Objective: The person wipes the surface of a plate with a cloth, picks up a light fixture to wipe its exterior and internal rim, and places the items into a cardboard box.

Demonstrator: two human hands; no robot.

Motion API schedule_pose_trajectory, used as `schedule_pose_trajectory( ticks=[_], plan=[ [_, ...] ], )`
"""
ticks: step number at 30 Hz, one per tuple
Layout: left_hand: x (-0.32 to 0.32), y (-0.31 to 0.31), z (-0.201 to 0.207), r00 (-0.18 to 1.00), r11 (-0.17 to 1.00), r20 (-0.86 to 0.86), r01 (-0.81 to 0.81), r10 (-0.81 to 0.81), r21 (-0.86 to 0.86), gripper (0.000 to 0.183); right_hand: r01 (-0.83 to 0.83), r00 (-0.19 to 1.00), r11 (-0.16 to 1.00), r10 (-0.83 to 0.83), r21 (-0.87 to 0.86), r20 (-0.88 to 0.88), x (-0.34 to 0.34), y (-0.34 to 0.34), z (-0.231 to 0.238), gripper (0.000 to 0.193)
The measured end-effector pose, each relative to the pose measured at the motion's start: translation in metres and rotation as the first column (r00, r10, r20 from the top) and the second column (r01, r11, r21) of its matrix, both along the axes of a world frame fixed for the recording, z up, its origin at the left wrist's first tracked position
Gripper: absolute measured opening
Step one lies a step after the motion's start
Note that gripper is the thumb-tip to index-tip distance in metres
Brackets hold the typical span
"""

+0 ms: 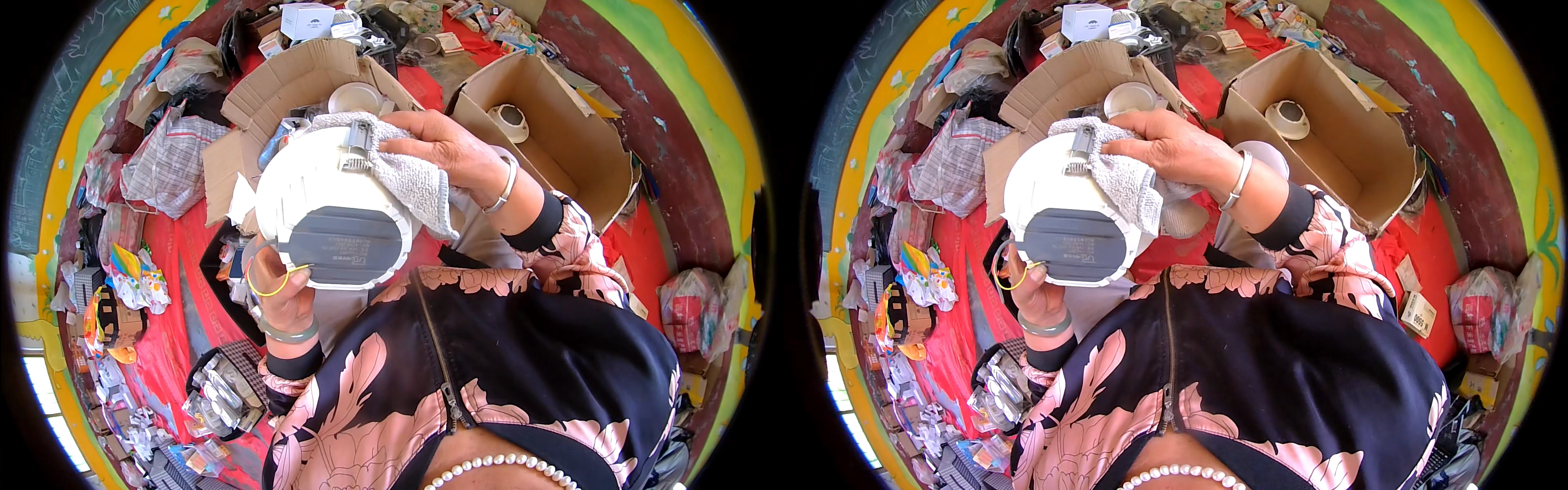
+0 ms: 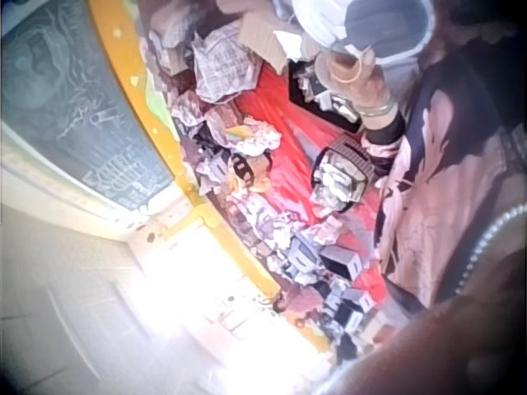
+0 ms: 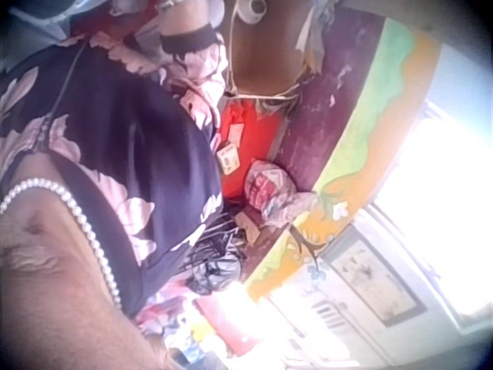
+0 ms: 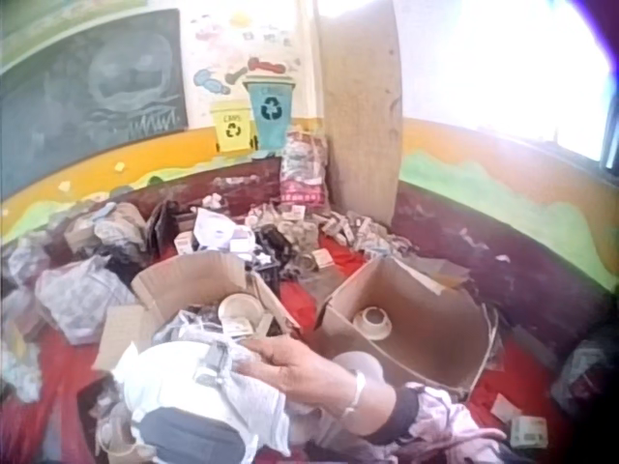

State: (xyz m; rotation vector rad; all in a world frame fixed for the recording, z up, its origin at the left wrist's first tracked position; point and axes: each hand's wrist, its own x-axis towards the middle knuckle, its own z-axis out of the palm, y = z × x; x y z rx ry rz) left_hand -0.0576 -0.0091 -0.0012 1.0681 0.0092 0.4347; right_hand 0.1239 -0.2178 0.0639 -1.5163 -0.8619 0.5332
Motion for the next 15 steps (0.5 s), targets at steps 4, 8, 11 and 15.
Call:
schedule_pose_trajectory(
  ticks=[4, 8, 11, 15],
  plan=[
    [0.000, 0.007, -0.003, 1.000, 0.999, 0.021, -0.005, 0.004, 0.044, 0.066, -0.007, 0.995, 0.999, 0.012, -0.053, 0.099, 0.003, 0.005, 0.003, 0.033],
    [0.000, -0.005, 0.006, 0.998, 0.998, 0.040, -0.054, 0.056, -0.034, 0.064, -0.088, 0.991, 0.995, 0.092, 0.040, -0.101, 0.003, 0.009, -0.004, 0.032],
    [0.001, -0.012, 0.003, 0.995, 0.990, 0.018, -0.097, 0.100, -0.105, 0.065, -0.045, 0.959, 0.984, 0.091, 0.173, -0.268, -0.004, 0.015, -0.008, 0.031],
    [0.002, -0.008, -0.007, 0.985, 0.966, 0.001, -0.167, 0.170, -0.198, 0.065, 0.001, 0.904, 0.970, 0.103, 0.244, -0.414, -0.013, 0.016, -0.019, 0.030]
  ],
)
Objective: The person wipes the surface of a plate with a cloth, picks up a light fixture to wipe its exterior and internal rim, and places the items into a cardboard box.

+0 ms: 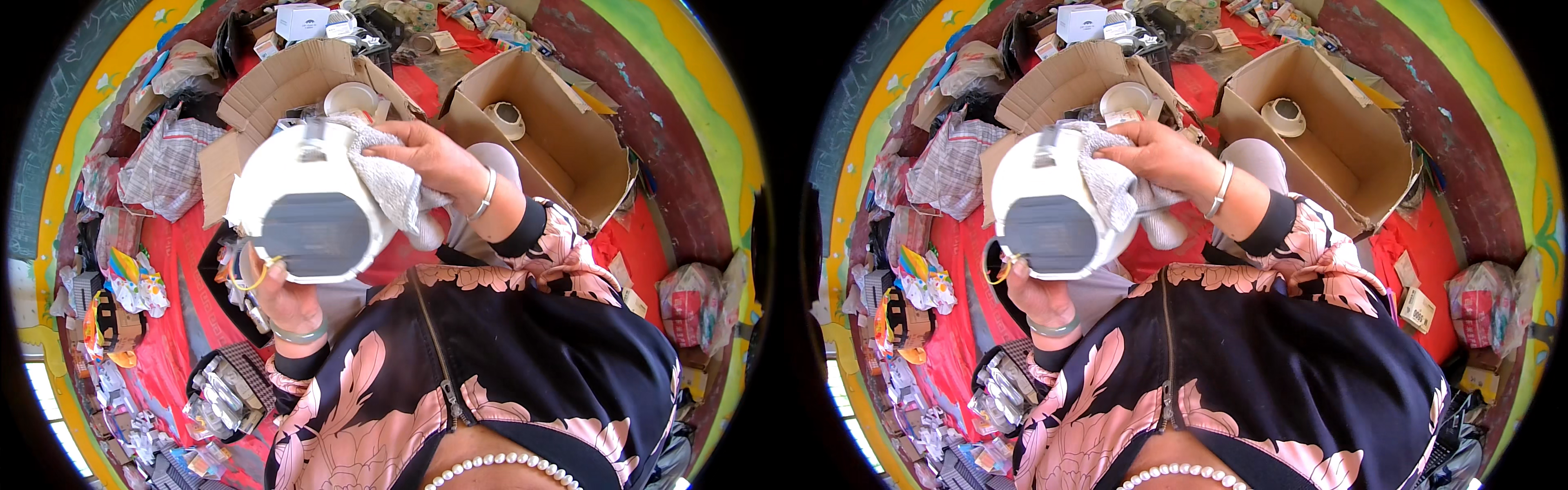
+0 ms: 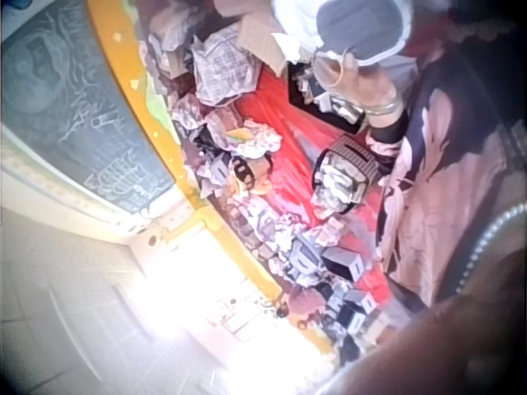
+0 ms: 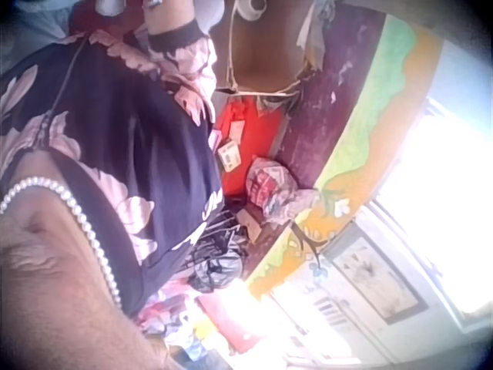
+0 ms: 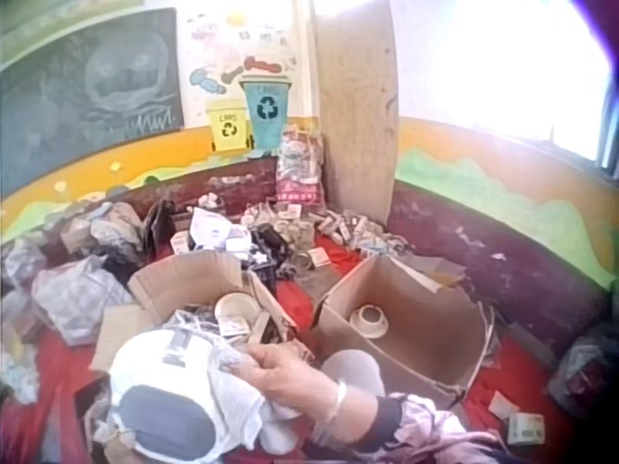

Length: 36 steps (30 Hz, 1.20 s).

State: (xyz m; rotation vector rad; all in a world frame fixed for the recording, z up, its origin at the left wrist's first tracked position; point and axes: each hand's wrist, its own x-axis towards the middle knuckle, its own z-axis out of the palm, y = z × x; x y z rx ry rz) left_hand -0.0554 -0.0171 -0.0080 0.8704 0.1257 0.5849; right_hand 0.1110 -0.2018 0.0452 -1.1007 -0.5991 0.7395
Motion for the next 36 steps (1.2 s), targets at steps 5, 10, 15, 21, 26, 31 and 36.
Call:
schedule_pose_trajectory(
  ticks=[5, 10, 15, 21, 26, 31, 36],
  plan=[
    [0.012, 0.002, 0.013, 0.993, 0.990, 0.112, -0.004, 0.020, -0.141, 0.058, 0.090, 0.985, 0.963, -0.048, 0.253, -0.166, -0.040, 0.013, -0.041, 0.034],
    [0.019, -0.002, 0.017, 0.989, 0.986, 0.142, -0.018, 0.042, -0.164, 0.058, 0.198, 0.975, 0.938, -0.160, 0.283, -0.152, -0.068, 0.024, -0.046, 0.030],
    [0.016, 0.000, 0.011, 0.990, 0.997, 0.141, 0.012, -0.002, -0.072, 0.057, 0.264, 0.964, 0.941, -0.267, 0.213, -0.018, -0.040, 0.021, -0.049, 0.027],
    [0.000, 0.020, 0.004, 0.988, 0.969, 0.082, 0.108, -0.129, 0.220, 0.058, 0.248, 0.864, 0.960, -0.280, 0.130, 0.418, -0.008, 0.009, -0.009, 0.029],
    [-0.008, 0.015, 0.000, 0.994, 0.971, 0.058, 0.080, -0.096, 0.226, 0.057, 0.184, 0.663, 0.974, -0.026, -0.129, 0.748, 0.017, 0.003, 0.020, 0.032],
    [-0.003, 0.011, -0.003, 0.994, 0.999, 0.101, 0.049, -0.049, 0.008, 0.057, 0.035, 0.979, 0.979, -0.074, 0.202, 0.189, 0.000, 0.019, -0.014, 0.029],
    [0.011, 0.003, 0.012, 0.989, 0.989, 0.146, 0.030, -0.009, -0.142, 0.057, 0.103, 0.971, 0.914, -0.006, 0.392, -0.240, -0.039, 0.025, -0.046, 0.022]
  ],
)
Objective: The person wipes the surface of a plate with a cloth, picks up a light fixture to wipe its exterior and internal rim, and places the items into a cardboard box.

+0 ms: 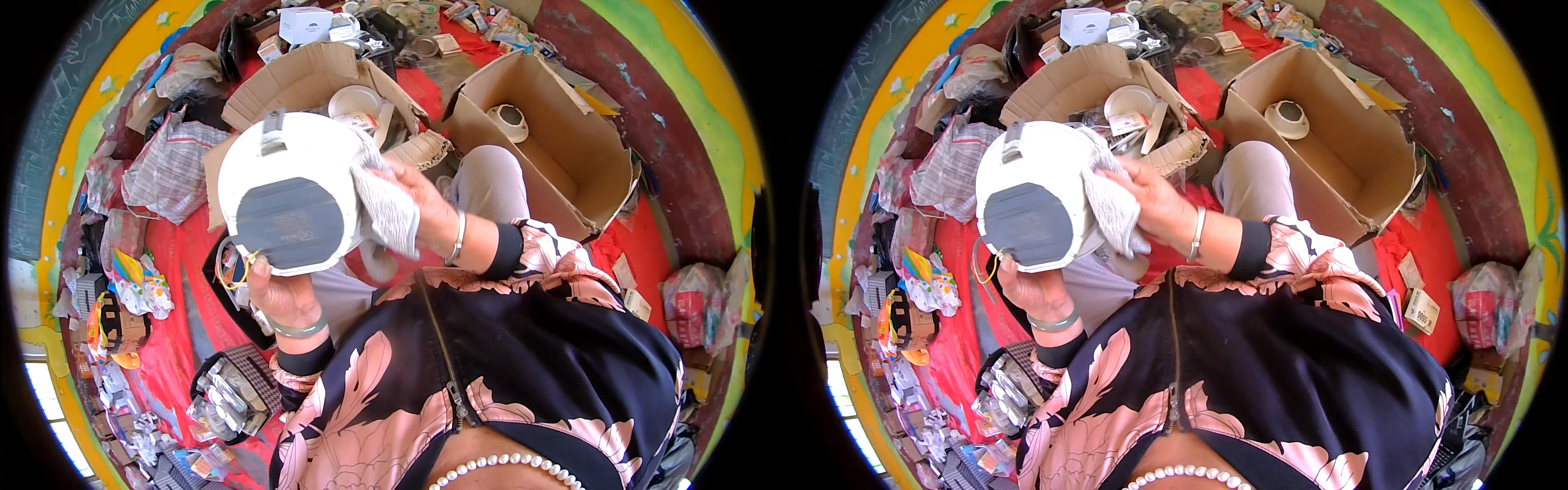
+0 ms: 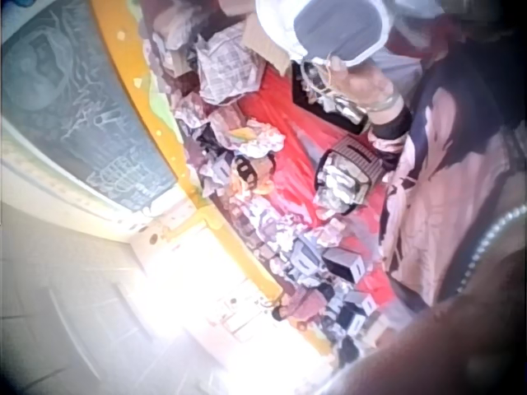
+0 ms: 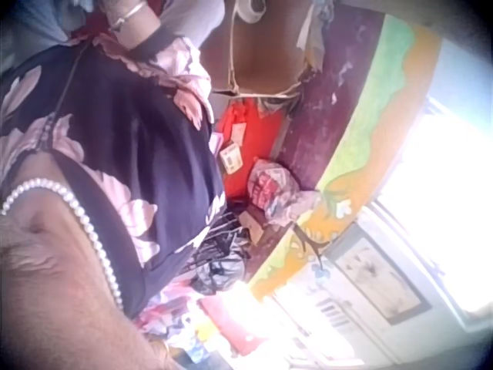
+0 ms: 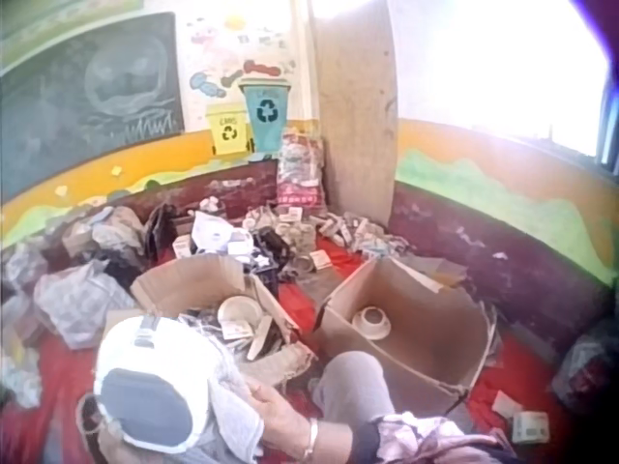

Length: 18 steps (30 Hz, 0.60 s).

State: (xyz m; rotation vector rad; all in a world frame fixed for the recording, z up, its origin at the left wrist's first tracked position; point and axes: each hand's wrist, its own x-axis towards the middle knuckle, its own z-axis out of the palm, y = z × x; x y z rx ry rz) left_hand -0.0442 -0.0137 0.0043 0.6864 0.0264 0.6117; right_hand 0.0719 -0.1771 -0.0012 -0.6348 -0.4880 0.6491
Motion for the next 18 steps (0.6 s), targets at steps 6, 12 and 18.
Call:
schedule_pose_trajectory(
  ticks=[6, 12, 18],
  plan=[
    [0.013, -0.006, 0.009, 0.997, 0.998, 0.049, -0.058, 0.059, -0.019, 0.065, -0.016, 0.999, 0.998, 0.018, 0.055, -0.033, -0.034, 0.012, -0.010, 0.032],
    [0.015, 0.004, 0.005, 0.993, 0.992, 0.090, -0.072, 0.081, -0.101, 0.065, 0.030, 0.964, 0.972, 0.033, 0.233, -0.263, 0.020, -0.012, -0.010, 0.037],
    [0.005, 0.009, -0.005, 0.999, 1.000, 0.038, -0.027, 0.027, 0.012, 0.062, 0.211, 0.909, 0.977, -0.212, 0.040, 0.358, 0.025, -0.022, 0.051, 0.036]
  ],
)
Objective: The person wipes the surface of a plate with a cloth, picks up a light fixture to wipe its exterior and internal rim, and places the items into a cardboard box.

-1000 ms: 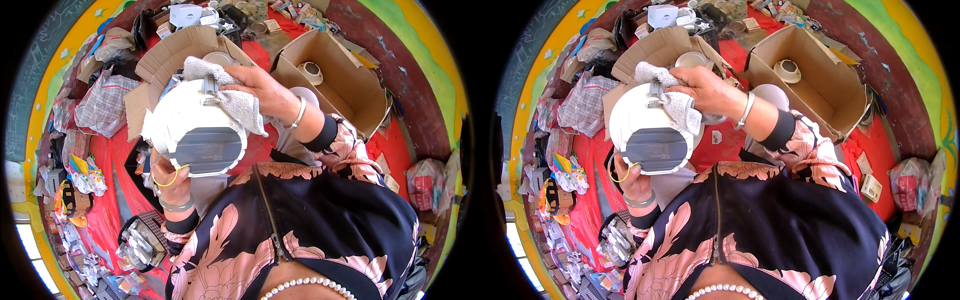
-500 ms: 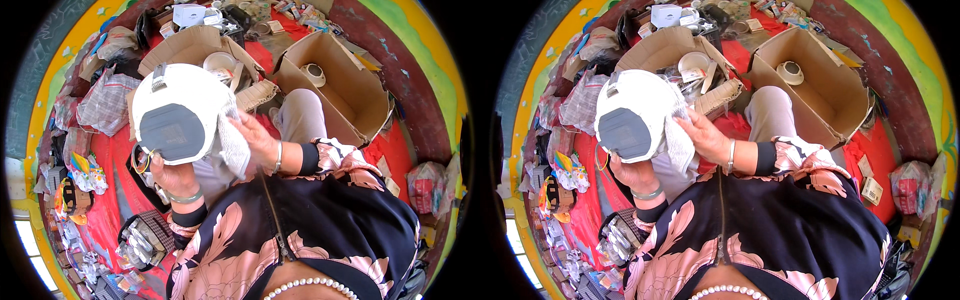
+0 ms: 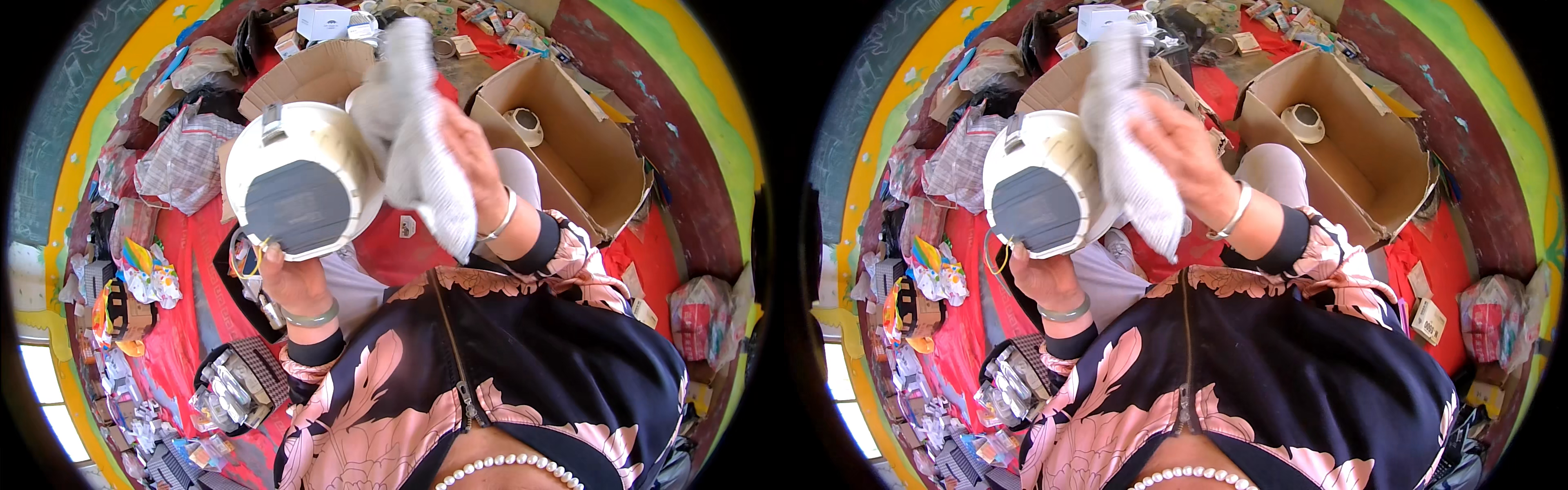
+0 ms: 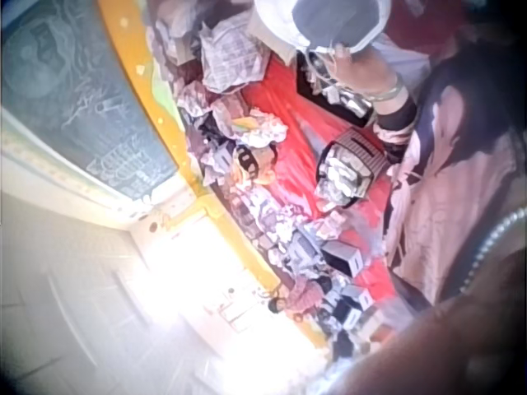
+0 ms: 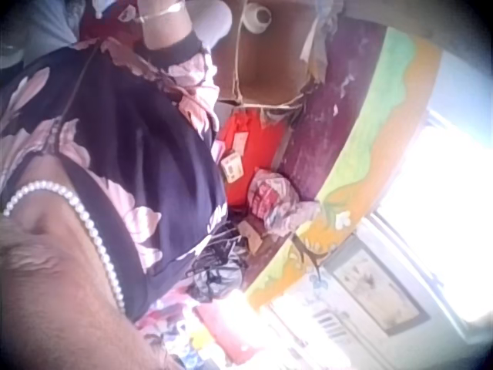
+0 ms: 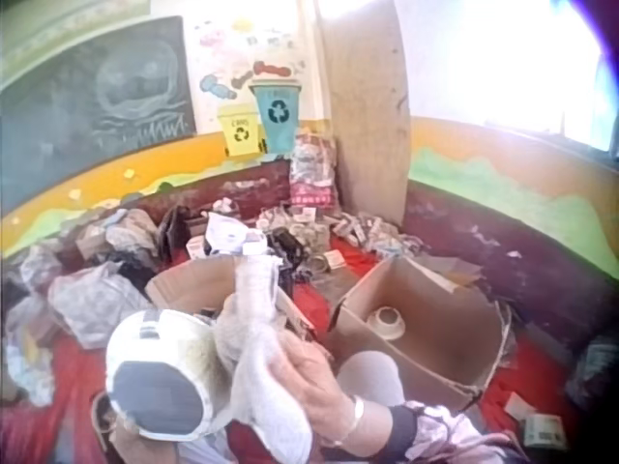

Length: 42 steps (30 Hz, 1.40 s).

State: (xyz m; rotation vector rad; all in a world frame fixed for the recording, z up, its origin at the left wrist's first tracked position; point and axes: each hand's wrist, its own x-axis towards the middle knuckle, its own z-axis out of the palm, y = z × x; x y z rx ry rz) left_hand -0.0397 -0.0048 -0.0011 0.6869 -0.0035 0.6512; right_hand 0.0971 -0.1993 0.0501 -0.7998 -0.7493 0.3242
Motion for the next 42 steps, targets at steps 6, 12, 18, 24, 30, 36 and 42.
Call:
schedule_pose_trajectory(
  ticks=[6, 12, 18, 24, 30, 36, 42],
  plan=[
    [0.002, -0.027, 0.012, 0.981, 0.936, -0.025, -0.177, 0.194, 0.303, 0.062, 0.614, 0.603, 0.788, -0.431, -0.046, 0.671, -0.013, 0.031, 0.006, 0.041],
    [0.002, -0.040, 0.018, 0.985, 0.958, -0.057, -0.143, 0.162, 0.250, 0.058, 0.579, 0.600, 0.809, -0.508, 0.104, 0.618, -0.019, 0.033, 0.009, 0.026],
    [-0.001, -0.022, -0.013, 0.966, 0.969, -0.212, -0.100, 0.149, 0.226, 0.053, 0.506, 0.262, 0.812, -0.466, 0.291, 0.845, -0.013, 0.026, 0.009, 0.030],
    [0.003, -0.009, 0.001, 0.999, 0.999, 0.000, -0.045, 0.045, -0.007, 0.055, 0.458, 0.878, 0.888, -0.458, 0.028, 0.138, -0.002, -0.038, 0.013, 0.023],
    [-0.006, -0.006, -0.005, 0.999, 0.993, 0.035, -0.024, 0.020, 0.117, 0.063, 0.623, 0.774, 0.775, -0.591, -0.107, 0.226, 0.001, -0.031, 0.020, 0.026],
    [-0.005, -0.026, 0.005, 0.994, 0.964, -0.006, -0.106, 0.111, 0.243, 0.071, 0.656, 0.405, 0.752, -0.416, 0.058, 0.814, -0.003, -0.005, 0.027, 0.040],
    [-0.005, -0.029, 0.011, 0.992, 0.963, -0.031, -0.113, 0.124, 0.245, 0.072, 0.517, 0.586, 0.856, -0.333, -0.025, 0.739, -0.004, -0.012, 0.025, 0.036]
  ],
)
